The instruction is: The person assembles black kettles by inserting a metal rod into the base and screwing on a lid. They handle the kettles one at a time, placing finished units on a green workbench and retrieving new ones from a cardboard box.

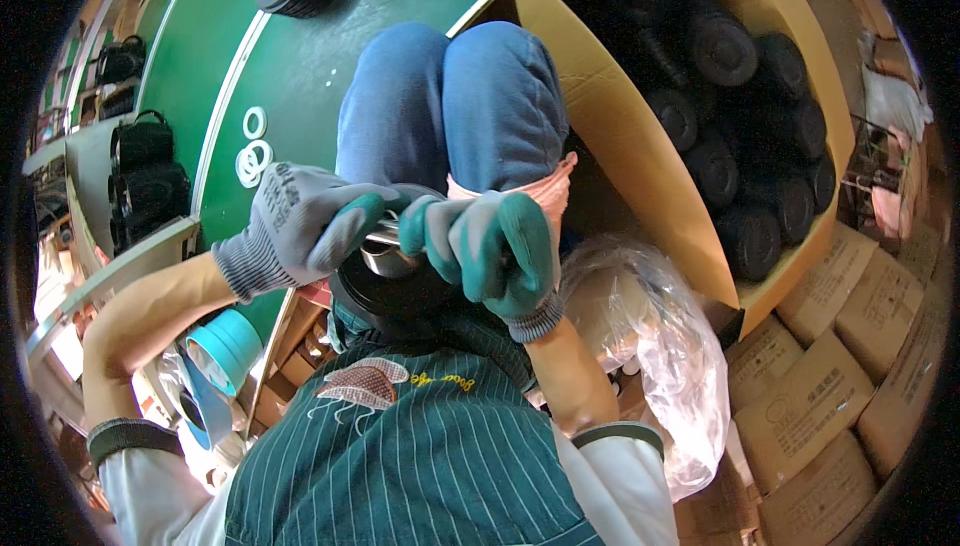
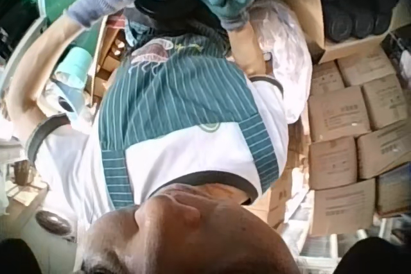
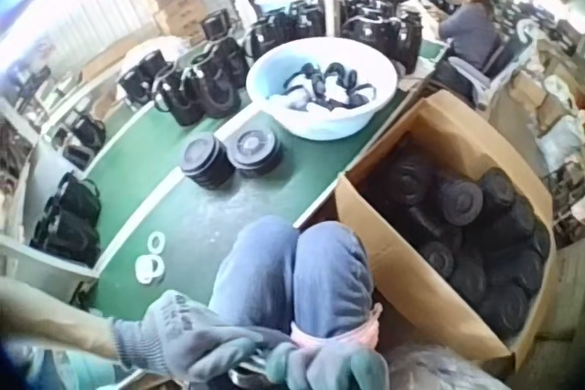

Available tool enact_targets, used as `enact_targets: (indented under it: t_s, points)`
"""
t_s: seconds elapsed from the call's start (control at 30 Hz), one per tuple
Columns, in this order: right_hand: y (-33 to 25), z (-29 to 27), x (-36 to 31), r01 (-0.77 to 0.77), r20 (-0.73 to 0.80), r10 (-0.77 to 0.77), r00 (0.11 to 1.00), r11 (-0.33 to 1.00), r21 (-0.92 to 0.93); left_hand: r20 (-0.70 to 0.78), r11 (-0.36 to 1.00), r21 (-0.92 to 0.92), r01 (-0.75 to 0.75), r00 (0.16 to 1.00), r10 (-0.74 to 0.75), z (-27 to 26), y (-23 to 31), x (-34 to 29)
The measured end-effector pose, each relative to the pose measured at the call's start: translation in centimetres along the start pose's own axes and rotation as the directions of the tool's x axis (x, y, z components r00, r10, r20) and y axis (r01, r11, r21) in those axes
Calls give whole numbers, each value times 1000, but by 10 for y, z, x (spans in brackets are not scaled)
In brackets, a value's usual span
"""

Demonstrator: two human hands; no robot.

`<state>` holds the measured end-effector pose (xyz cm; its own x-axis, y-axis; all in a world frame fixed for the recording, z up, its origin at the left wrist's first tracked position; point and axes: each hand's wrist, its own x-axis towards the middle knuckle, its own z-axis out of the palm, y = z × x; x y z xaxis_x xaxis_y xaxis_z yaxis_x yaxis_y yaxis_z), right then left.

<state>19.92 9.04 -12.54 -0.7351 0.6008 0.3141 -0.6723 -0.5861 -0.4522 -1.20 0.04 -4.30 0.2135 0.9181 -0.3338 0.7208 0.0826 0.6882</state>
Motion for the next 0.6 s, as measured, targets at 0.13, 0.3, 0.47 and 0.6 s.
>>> enact_targets:
  t_s: [0.13,0.3,0.47,0.6]
  points:
    - [-4,7,-4,0,36,7,999,980,-198,-58,964,98,-247,966,253,-1,-25,10]
    - [-10,19,-8,93,162,-29,986,911,-403,-57,873,232,-429,890,453,-4,-40,28]
    - [-25,18,-3,110,239,73,968,734,-670,-95,760,176,-625,758,645,5,-64,69]
    - [-39,35,20,258,524,375,765,567,-782,7,770,158,-618,781,625,-12,-50,45]
